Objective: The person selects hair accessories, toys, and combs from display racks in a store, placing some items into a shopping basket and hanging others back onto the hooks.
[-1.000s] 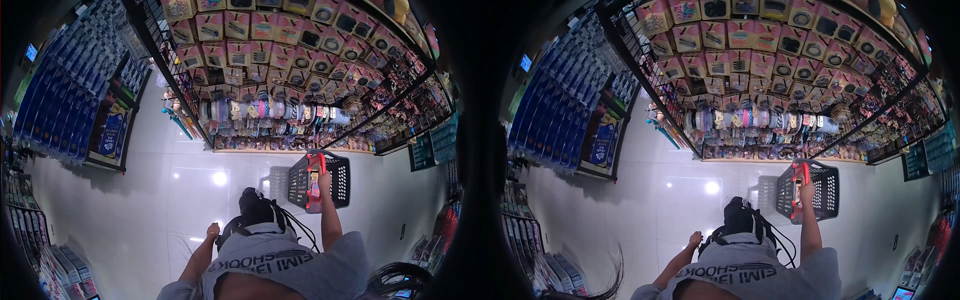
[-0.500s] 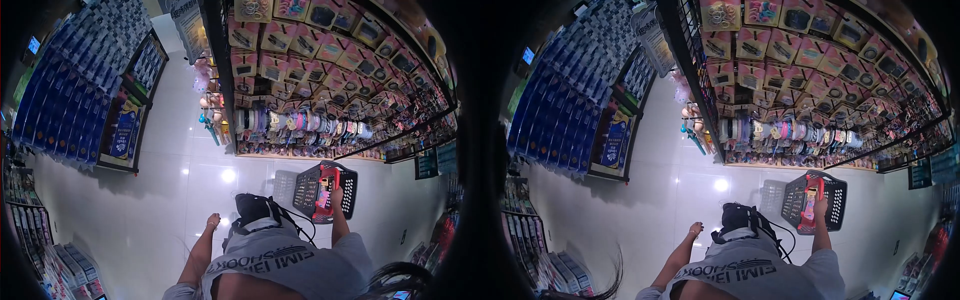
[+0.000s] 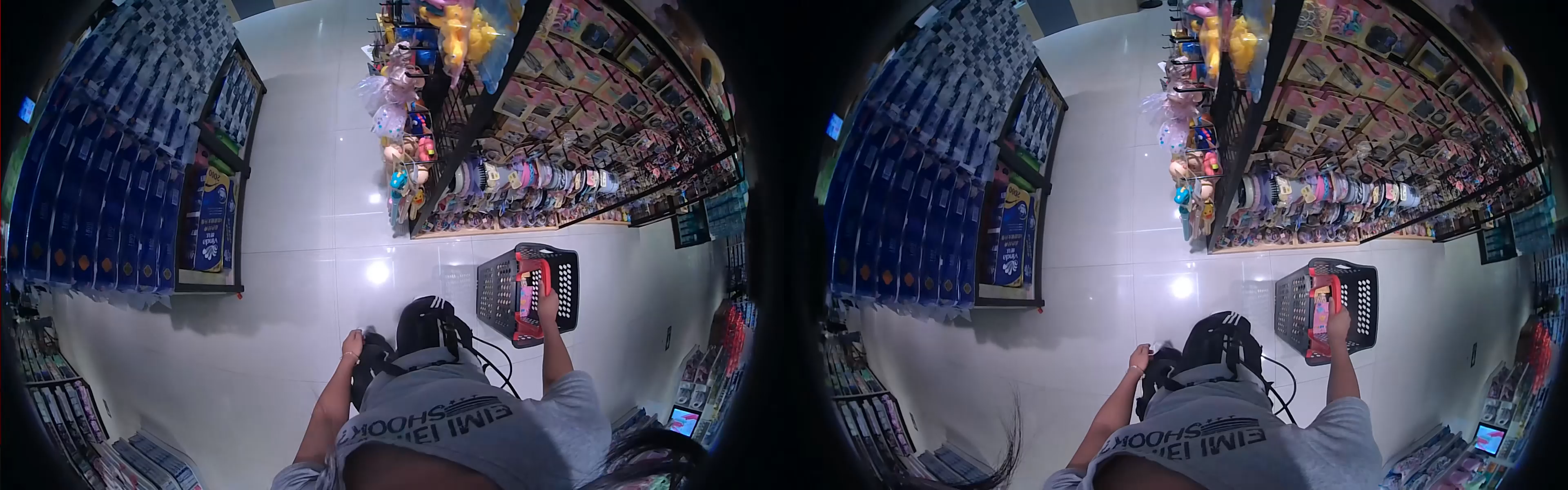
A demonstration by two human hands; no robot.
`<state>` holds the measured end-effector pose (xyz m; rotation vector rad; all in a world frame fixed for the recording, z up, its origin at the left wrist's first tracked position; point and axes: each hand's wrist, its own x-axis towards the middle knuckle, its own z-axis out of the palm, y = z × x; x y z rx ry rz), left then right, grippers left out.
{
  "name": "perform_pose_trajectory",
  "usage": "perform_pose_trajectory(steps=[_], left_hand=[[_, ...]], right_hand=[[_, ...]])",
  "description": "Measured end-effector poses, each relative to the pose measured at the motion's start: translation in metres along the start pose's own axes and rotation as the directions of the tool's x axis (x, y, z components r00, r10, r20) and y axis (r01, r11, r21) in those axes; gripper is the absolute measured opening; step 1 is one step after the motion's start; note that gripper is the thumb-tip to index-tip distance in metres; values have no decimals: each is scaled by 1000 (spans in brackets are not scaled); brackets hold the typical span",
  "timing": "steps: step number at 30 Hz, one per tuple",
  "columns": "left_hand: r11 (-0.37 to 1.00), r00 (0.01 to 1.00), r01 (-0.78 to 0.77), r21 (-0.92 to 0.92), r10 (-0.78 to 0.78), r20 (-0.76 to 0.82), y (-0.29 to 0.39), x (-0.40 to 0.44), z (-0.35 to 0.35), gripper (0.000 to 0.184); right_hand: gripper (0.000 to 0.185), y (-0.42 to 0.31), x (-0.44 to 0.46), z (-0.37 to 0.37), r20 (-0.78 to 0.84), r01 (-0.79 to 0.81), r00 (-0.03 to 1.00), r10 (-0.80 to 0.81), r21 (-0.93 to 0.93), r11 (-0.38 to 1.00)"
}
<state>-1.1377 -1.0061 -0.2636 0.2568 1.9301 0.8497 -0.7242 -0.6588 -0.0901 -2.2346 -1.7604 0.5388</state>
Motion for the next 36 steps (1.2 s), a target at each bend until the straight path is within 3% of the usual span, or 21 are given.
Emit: perform_pose_trajectory(steps=[1,2,5,8,9,11,15,16,17,19,21,22,24,25,28,30,33,34,36], left_hand=[[999,999,33,-9,-33,6,-2,-9,-15,35],[994,1000,-13,113,15,-18,-19,-12,-37,34],[988,990,138,62,-136,-34,-55,-30,-97,34],[849,982,186,495,-177,-65,-138,-4,-156,33],[846,984,175,504,-167,-60,-139,1,-169,33],[820,944,316,477,-324,-68,-132,17,-194,43],[836,972,201,511,-235,2,-87,81,-217,42],[892,987,125,435,-158,42,-69,94,-221,41],[935,995,37,352,-66,71,-39,116,-226,39],[978,993,44,206,-66,102,30,130,-232,36],[974,984,-39,223,-1,176,94,149,-240,35],[970,982,-61,235,16,188,123,166,-244,35],[955,960,-217,201,172,219,161,189,-252,34],[970,955,-211,123,177,237,186,192,-257,32],[976,956,-160,149,116,271,194,245,-273,34],[810,950,-256,528,111,291,178,291,-290,36],[726,944,-247,641,32,328,194,314,-320,38],[711,939,-259,654,26,344,204,316,-329,38],[529,908,-396,750,104,406,232,324,-353,38]], right_hand=[[50,-13,-15,2,18,-9,1000,8,55,998],[50,-24,-29,7,18,-24,1000,23,8,1000],[47,-44,-57,34,-59,36,997,-41,-74,997],[45,-63,-90,53,-30,61,998,-62,-15,998],[45,-71,-97,59,-39,51,998,-51,-9,999],[43,-98,-115,63,-16,-13,1000,12,-37,999],[43,-130,-135,76,-30,-19,999,19,22,1000],[43,-135,-142,78,-47,-14,999,15,22,1000],[42,-146,-143,83,-69,-7,998,9,32,999],[41,-148,-145,93,-30,-86,996,88,66,994],[40,-151,-153,98,2,-142,990,142,2,990],[41,-167,-159,97,-30,-153,987,155,62,986],[41,-180,-168,108,-32,-170,984,173,80,982],[41,-182,-175,106,-25,-167,985,169,84,982],[39,-233,-203,101,-4,-238,971,239,72,968],[37,-258,-219,109,18,-253,967,253,73,965],[39,-297,-245,129,48,-341,940,337,150,928],[35,-304,-252,143,-17,-310,949,316,157,938],[35,-342,-264,149,-9,-353,933,360,177,919]])
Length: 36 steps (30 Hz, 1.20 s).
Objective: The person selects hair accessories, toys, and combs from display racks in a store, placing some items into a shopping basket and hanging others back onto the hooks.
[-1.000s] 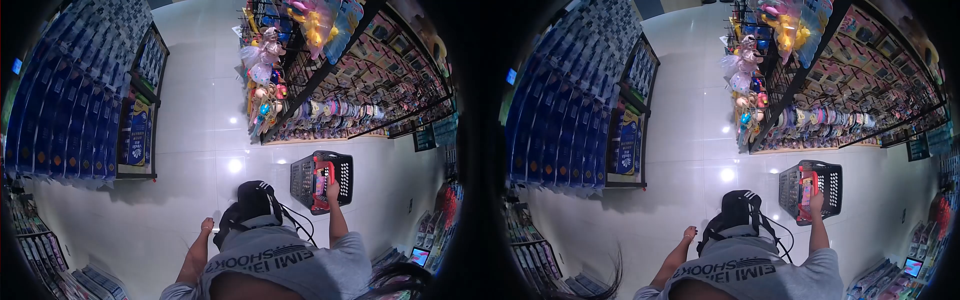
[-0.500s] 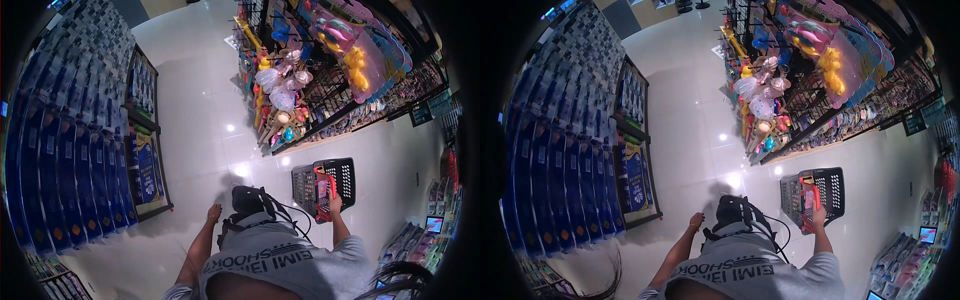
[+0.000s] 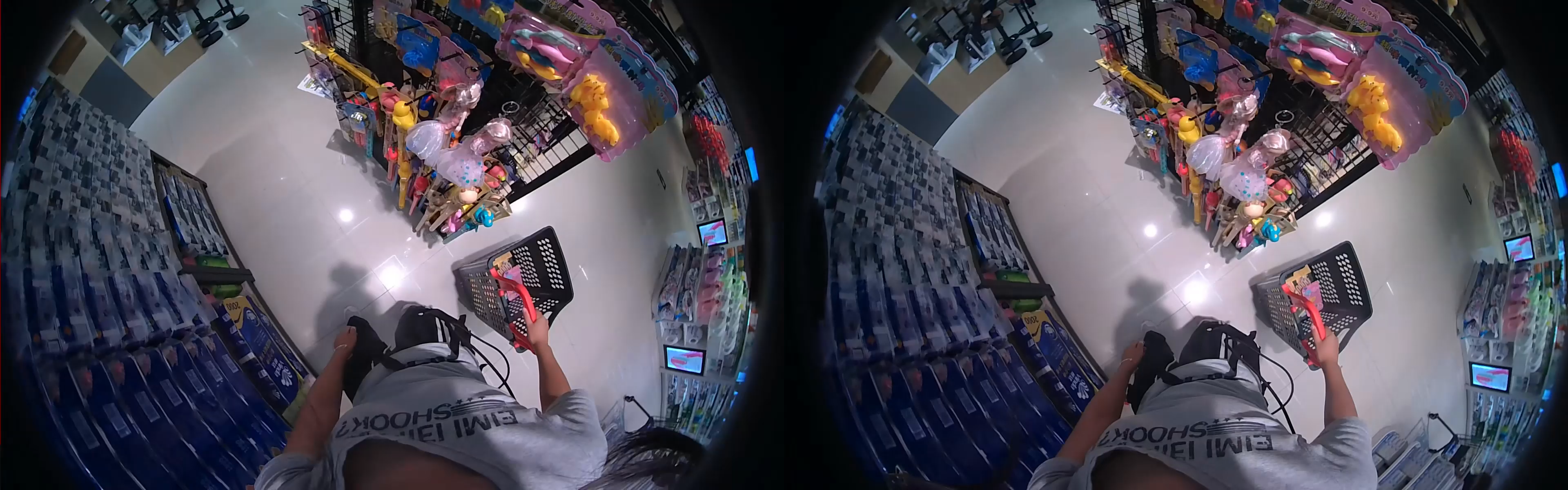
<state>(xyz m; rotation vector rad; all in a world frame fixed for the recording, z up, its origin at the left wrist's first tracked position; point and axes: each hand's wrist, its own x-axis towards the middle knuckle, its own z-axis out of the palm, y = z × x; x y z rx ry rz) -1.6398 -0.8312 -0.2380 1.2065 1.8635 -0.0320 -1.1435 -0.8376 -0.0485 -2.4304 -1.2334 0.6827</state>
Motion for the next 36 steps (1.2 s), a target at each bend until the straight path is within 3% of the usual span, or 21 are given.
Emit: perform_pose_trajectory(steps=[4,6,12,13,15,18,20,22,25,29,31,36], left_hand=[[995,998,-59,86,58,16,-53,32,-47,37],[995,995,35,-94,-26,93,-76,51,-80,36],[970,966,-163,182,119,230,-158,140,-136,34],[961,959,-184,208,130,250,-150,150,-152,34],[898,913,-384,215,335,233,-121,164,-185,34],[867,883,-432,248,351,311,-81,239,-215,31],[914,911,-357,192,295,289,-10,250,-261,29],[967,946,-170,-192,215,244,16,284,-279,31],[947,935,-244,-209,287,208,75,323,-319,33],[924,893,-296,-244,358,272,126,369,-363,32],[957,887,-278,-79,287,360,124,413,-374,32],[972,842,-217,-89,233,487,181,453,-416,30]], right_hand=[[36,-33,-44,40,-7,-78,997,79,64,995],[37,-41,-54,65,7,-123,992,123,53,991],[38,-103,-85,110,-34,-237,970,241,83,968],[38,-106,-87,119,-63,-238,968,243,68,969],[37,-128,-94,128,-83,-291,951,297,78,954],[36,-152,-97,147,-116,-343,927,358,127,931],[34,-177,-86,155,-111,-387,902,417,220,896],[33,-193,-87,171,-130,-427,875,466,245,870],[33,-236,-75,189,-186,-478,822,539,292,829],[33,-299,-59,199,-119,-613,724,680,341,712],[32,-327,-54,212,-164,-617,698,697,356,702],[38,-382,-29,257,-250,-614,663,706,359,703]])
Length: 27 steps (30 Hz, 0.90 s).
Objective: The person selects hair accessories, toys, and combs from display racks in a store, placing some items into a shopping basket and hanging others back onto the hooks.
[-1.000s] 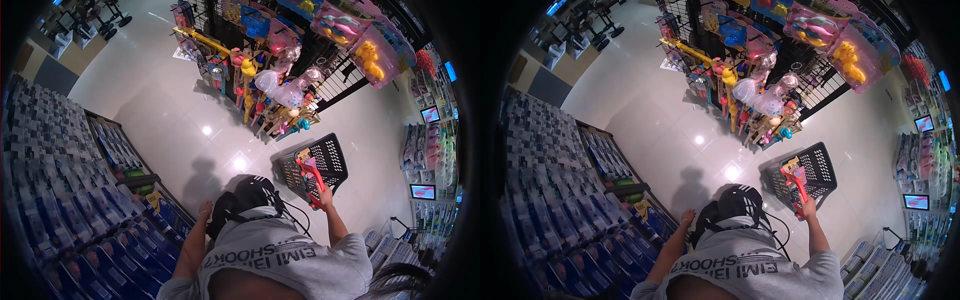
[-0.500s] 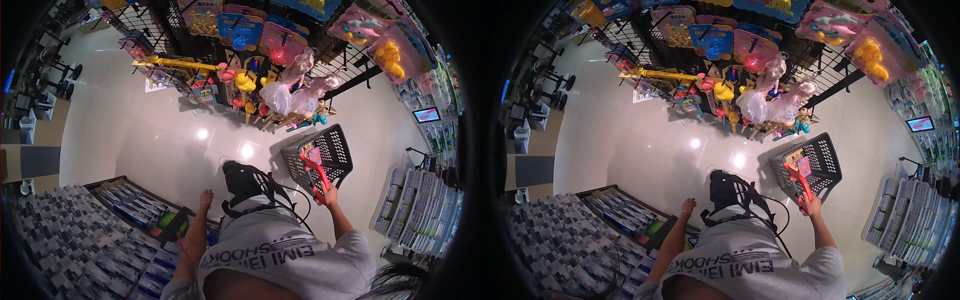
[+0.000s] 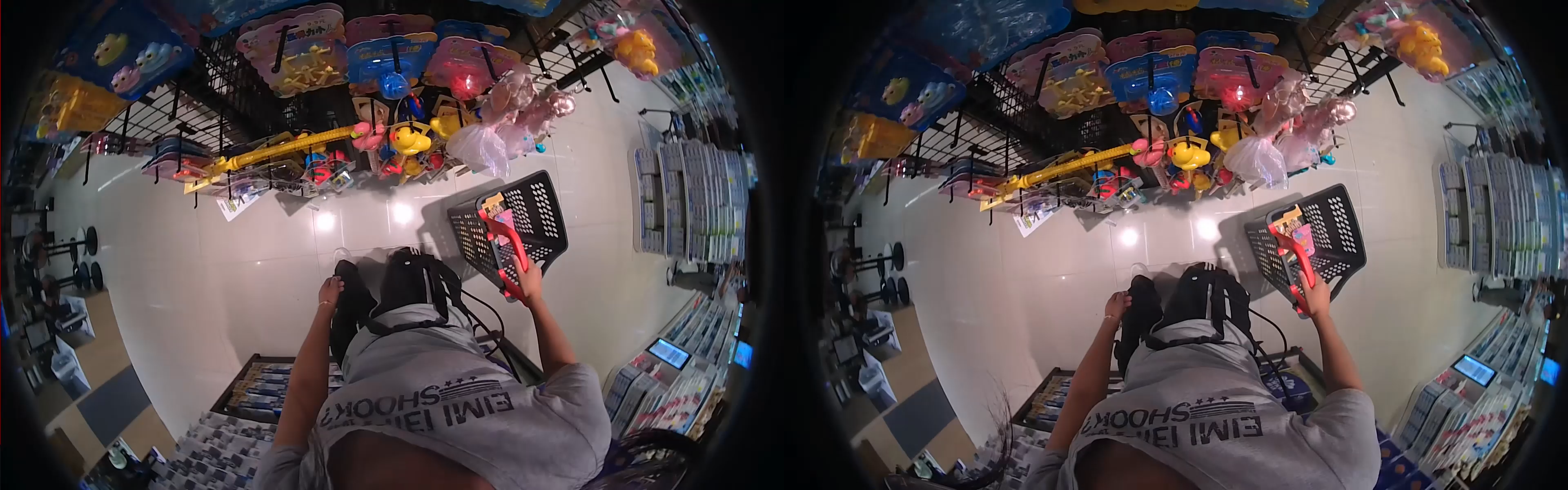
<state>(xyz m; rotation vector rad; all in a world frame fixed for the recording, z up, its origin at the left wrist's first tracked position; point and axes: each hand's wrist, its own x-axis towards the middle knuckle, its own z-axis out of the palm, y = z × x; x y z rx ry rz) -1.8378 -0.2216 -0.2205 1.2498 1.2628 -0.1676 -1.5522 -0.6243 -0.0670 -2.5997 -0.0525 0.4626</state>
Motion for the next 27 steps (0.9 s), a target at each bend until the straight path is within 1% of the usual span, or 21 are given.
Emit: perform_pose_trajectory(steps=[2,3,4,5,6,7,9,11,13,14,15,16,17,19,20,21,23,24,25,26,27], left_hand=[[997,995,-49,56,43,92,16,9,-18,32],[996,991,-41,83,31,127,19,10,-24,32],[988,982,-106,113,86,167,24,14,-31,32],[973,966,-173,150,137,220,43,14,-37,31],[953,944,-214,214,146,295,58,10,-40,31],[946,937,-218,238,135,321,72,12,-36,31],[906,875,-281,318,106,472,91,16,-24,32],[891,791,-366,270,145,594,114,8,1,32],[885,697,-405,230,137,704,143,-16,29,34],[885,668,-414,212,137,731,149,-25,44,36],[887,640,-419,197,134,757,154,-34,58,38],[886,594,-415,207,91,800,163,-47,70,41],[883,581,-410,230,58,812,165,-55,83,42],[893,599,-394,218,69,798,164,-66,106,44],[814,628,-567,124,330,705,169,-79,121,43],[804,638,-566,184,285,715,179,-86,126,39],[719,673,-630,294,316,668,174,-74,138,33],[766,710,-593,248,353,609,168,-72,139,30],[768,719,-588,256,351,599,169,-75,144,30],[747,728,-614,256,410,549,174,-80,143,28],[723,730,-641,258,469,497,181,-83,144,27]], right_hand=[[39,-23,-20,19,-36,-43,998,44,14,999],[40,-35,-30,29,-57,-56,997,57,22,998],[40,-43,-31,41,-68,-47,996,49,22,999],[40,-58,-37,51,-84,-54,995,56,26,998],[41,-73,-42,59,-83,-92,992,97,71,993],[41,-89,-47,65,-77,-128,988,137,112,986],[42,-108,-54,83,-147,-132,978,148,117,984],[43,-129,-55,96,-158,-147,973,170,147,978],[43,-149,-57,111,-189,-153,962,195,216,964],[43,-163,-58,113,-167,-190,958,231,233,954],[43,-167,-58,124,-139,-211,953,269,332,920],[42,-175,-59,130,-164,-185,952,260,367,912],[42,-185,-61,132,-187,-159,950,251,400,902],[40,-201,-63,131,-99,-198,953,286,512,836],[39,-204,-65,137,-97,-212,955,279,432,877],[37,-206,-68,140,-71,-209,962,262,427,880],[36,-206,-69,152,-27,-198,971,236,462,865],[37,-207,-69,156,-36,-189,970,241,512,838],[37,-210,-66,152,-42,-176,969,241,564,807],[34,-215,-65,156,-53,-191,959,278,604,774],[30,-215,-66,156,-45,-126,978,205,654,746]])
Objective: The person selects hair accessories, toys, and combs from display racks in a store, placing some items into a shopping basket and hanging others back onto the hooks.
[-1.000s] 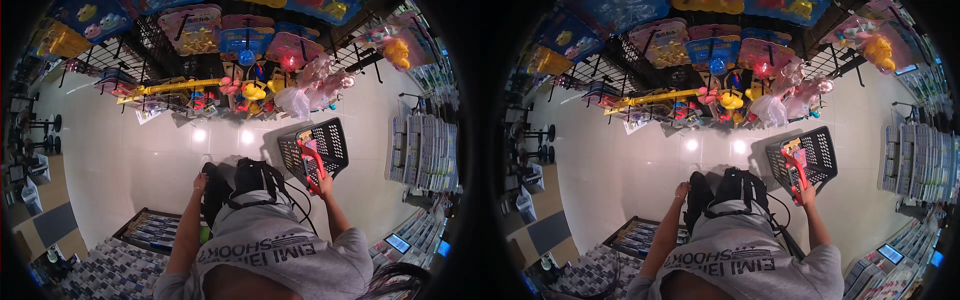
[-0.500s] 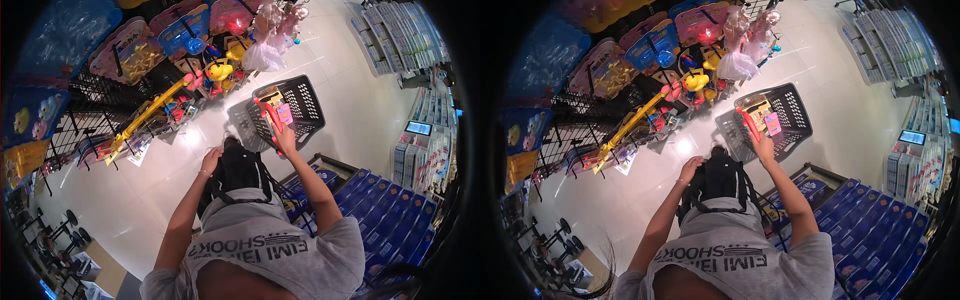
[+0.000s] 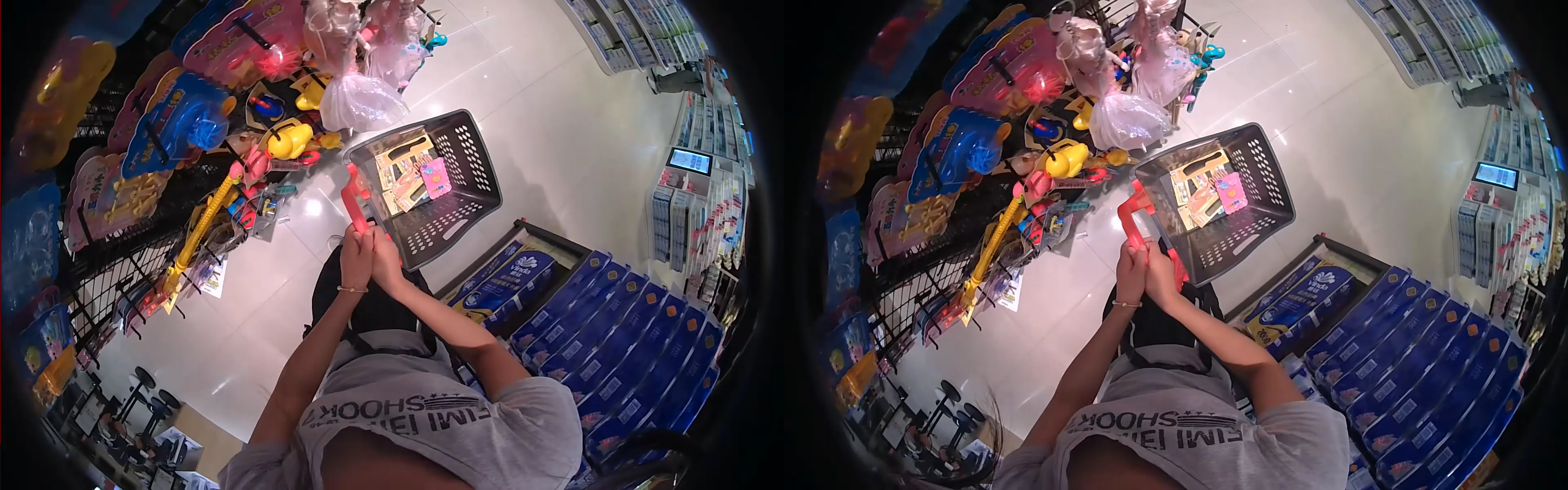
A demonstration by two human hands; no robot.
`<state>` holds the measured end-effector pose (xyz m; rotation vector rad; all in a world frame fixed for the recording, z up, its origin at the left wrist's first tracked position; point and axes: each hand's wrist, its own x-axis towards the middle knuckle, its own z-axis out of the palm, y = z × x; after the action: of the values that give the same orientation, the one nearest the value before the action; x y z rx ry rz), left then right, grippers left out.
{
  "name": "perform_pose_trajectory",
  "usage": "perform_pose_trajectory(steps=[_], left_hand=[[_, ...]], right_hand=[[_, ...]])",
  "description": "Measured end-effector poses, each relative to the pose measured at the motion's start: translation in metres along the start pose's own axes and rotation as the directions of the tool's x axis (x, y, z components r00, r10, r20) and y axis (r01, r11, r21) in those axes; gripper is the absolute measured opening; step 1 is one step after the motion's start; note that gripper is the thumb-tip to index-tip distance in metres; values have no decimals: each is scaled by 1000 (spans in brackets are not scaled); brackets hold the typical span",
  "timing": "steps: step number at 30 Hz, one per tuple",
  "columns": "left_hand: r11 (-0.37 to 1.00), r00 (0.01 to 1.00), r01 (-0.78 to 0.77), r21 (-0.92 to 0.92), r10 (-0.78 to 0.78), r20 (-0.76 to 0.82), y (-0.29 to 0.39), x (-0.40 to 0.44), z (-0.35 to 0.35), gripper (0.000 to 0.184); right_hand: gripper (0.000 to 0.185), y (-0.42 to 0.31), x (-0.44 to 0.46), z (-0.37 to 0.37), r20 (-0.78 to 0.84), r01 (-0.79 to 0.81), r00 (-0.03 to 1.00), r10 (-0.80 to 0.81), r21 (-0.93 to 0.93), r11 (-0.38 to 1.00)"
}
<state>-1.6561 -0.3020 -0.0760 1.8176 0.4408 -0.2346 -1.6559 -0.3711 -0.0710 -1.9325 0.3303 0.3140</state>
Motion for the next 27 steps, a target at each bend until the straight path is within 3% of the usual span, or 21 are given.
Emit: perform_pose_trajectory(steps=[1,4,8,12,20,22,24,26,27], left_hand=[[994,995,101,-47,-100,25,10,3,-3,26],[973,989,145,-180,-134,68,12,9,-2,25],[972,983,176,-158,-165,83,25,12,7,24],[960,982,187,-207,-174,79,22,12,12,23],[970,988,155,-188,-149,48,20,12,14,25],[979,991,126,-160,-118,56,20,11,17,27],[981,995,104,-166,-103,13,16,10,21,30],[985,997,80,-155,-76,28,14,7,25,33],[974,996,84,-209,-84,7,16,7,28,34]], right_hand=[[29,-4,-1,0,-5,-3,1000,3,83,997],[29,-8,6,-7,57,-58,997,49,178,982],[31,-1,13,-16,186,-127,979,84,235,964],[31,-1,15,-17,173,-148,980,94,329,933],[33,21,20,-25,259,-62,966,-20,304,951],[29,23,21,-50,393,-40,917,-66,256,966],[27,40,20,-70,325,-100,946,10,260,961],[23,68,15,-85,103,-94,993,62,343,935],[22,87,14,-93,50,-115,993,105,275,955]])
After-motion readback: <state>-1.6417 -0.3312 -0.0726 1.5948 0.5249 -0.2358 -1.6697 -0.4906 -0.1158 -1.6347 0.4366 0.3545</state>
